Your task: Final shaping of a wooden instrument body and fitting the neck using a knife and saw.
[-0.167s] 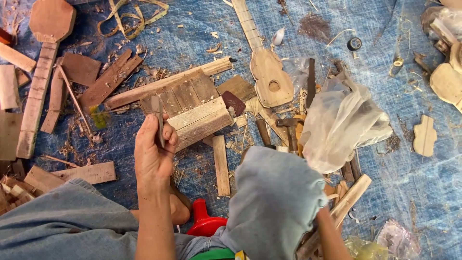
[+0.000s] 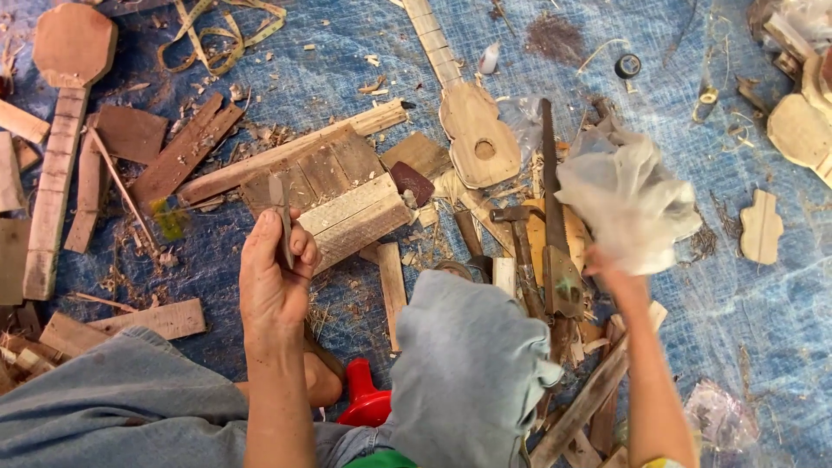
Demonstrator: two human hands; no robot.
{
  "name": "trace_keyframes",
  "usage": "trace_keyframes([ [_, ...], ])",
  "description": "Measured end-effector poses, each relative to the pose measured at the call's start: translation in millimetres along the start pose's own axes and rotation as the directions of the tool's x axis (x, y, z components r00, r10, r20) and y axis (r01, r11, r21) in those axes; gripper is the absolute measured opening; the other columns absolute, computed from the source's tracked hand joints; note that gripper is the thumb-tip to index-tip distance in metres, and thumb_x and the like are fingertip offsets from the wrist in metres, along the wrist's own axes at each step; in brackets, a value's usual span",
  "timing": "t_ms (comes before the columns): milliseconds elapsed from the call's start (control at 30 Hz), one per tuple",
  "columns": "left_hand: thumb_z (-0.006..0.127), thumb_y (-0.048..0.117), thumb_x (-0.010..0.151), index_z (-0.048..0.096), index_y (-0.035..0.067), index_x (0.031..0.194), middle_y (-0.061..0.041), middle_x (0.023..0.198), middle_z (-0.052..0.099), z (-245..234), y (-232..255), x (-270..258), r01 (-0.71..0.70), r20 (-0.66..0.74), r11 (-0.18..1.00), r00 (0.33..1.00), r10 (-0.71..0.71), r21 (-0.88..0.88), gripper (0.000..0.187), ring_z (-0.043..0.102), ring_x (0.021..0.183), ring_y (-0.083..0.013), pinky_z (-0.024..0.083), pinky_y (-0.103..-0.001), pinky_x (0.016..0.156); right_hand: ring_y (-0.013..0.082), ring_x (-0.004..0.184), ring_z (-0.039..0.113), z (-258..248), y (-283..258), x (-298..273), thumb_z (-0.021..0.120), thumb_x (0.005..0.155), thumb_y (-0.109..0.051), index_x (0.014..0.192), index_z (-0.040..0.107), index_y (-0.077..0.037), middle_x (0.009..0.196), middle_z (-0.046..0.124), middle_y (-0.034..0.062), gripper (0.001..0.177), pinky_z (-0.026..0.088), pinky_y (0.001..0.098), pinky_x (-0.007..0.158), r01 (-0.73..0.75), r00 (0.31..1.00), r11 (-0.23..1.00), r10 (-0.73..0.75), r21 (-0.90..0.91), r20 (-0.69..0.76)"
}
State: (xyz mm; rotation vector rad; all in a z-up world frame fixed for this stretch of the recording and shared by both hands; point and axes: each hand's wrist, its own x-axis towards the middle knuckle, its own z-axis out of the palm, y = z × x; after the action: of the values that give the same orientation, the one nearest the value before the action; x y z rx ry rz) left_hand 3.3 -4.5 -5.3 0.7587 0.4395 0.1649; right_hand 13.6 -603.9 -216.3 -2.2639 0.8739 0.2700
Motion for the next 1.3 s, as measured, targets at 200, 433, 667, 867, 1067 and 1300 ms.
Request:
trace_keyframes([
  [200, 0.061, 0.018, 0.102, 0.063, -0.002, 0.107, -0.002, 0.068, 0.054, 17, 4, -5, -0.003, -0.014, 0.994, 1.000, 0.001, -0.107, 0.021, 0.051, 0.060, -0.0080, 0.045, -0.019, 0.054, 0.0264, 0.115, 0.068, -93, 49, 59, 0.066, 0.099, -0.028, 0.138, 0.049, -0.019, 0.129, 0.054, 0.0037, 0.043, 0.061, 0.0398, 0.091, 0.199, 0.978, 0.439, -0.028, 0.876, -0.208],
  [433, 0.059, 0.025, 0.105, 0.062, 0.001, 0.113, -0.004, 0.062, 0.041, -18, -8, 14, 0.012, 0.002, 1.000, 1.000, -0.012, -0.020, 0.025, 0.051, 0.056, -0.0159, 0.048, -0.025, 0.054, 0.0319, 0.118, 0.071, -5, 142, 42, 0.056, 0.107, -0.050, 0.138, 0.033, -0.031, 0.127, 0.067, 0.0037, 0.043, 0.051, 0.0536, 0.106, 0.022, 0.942, 0.489, 0.283, 0.872, -0.183],
  [667, 0.057, 0.025, 0.106, 0.062, 0.000, 0.115, -0.004, 0.062, 0.041, -21, -6, 14, -0.010, 0.000, 1.000, 1.000, 0.010, 0.003, 0.027, 0.050, 0.056, -0.0160, 0.048, -0.025, 0.054, 0.0363, 0.096, 0.069, 34, 159, 15, 0.065, 0.100, -0.043, 0.102, 0.076, -0.018, 0.094, 0.073, 0.0128, 0.028, 0.054, 0.0445, 0.088, -0.019, 0.846, 0.976, -0.099, -0.215, -0.524],
  [867, 0.057, 0.026, 0.106, 0.062, 0.001, 0.115, -0.004, 0.062, 0.041, -21, -14, 13, -0.006, -0.015, 1.000, 1.000, 0.007, 0.031, 0.027, 0.050, 0.056, -0.0159, 0.048, -0.025, 0.054, 0.0564, 0.134, 0.042, 21, 106, 33, 0.053, 0.099, -0.026, 0.157, 0.042, -0.009, 0.145, 0.048, 0.0363, 0.061, 0.038, 0.0642, 0.110, -0.003, 0.955, 0.927, -0.108, -0.375, -0.275],
  [1067, 0.057, 0.025, 0.106, 0.062, 0.001, 0.114, -0.004, 0.063, 0.040, -26, -19, 18, 0.004, -0.021, 0.999, 1.000, -0.003, 0.045, 0.026, 0.048, 0.057, -0.0161, 0.046, -0.026, 0.054, 0.0504, 0.137, 0.041, 22, 116, 71, 0.039, 0.090, -0.053, 0.159, 0.028, -0.034, 0.149, 0.050, 0.0258, 0.072, 0.038, 0.0659, 0.105, -0.240, 0.967, 0.863, 0.170, -0.444, -0.191],
  [1300, 0.057, 0.026, 0.106, 0.062, 0.001, 0.114, -0.004, 0.064, 0.040, -26, -26, 19, 0.027, -0.021, 0.997, 0.999, -0.025, 0.076, 0.026, 0.048, 0.057, -0.0159, 0.045, -0.026, 0.055, 0.0509, 0.125, 0.058, 25, 119, 53, 0.057, 0.090, -0.047, 0.147, 0.057, -0.007, 0.136, 0.064, 0.0302, 0.070, 0.045, 0.0624, 0.100, -0.229, 0.951, 0.841, 0.085, -0.490, -0.298],
])
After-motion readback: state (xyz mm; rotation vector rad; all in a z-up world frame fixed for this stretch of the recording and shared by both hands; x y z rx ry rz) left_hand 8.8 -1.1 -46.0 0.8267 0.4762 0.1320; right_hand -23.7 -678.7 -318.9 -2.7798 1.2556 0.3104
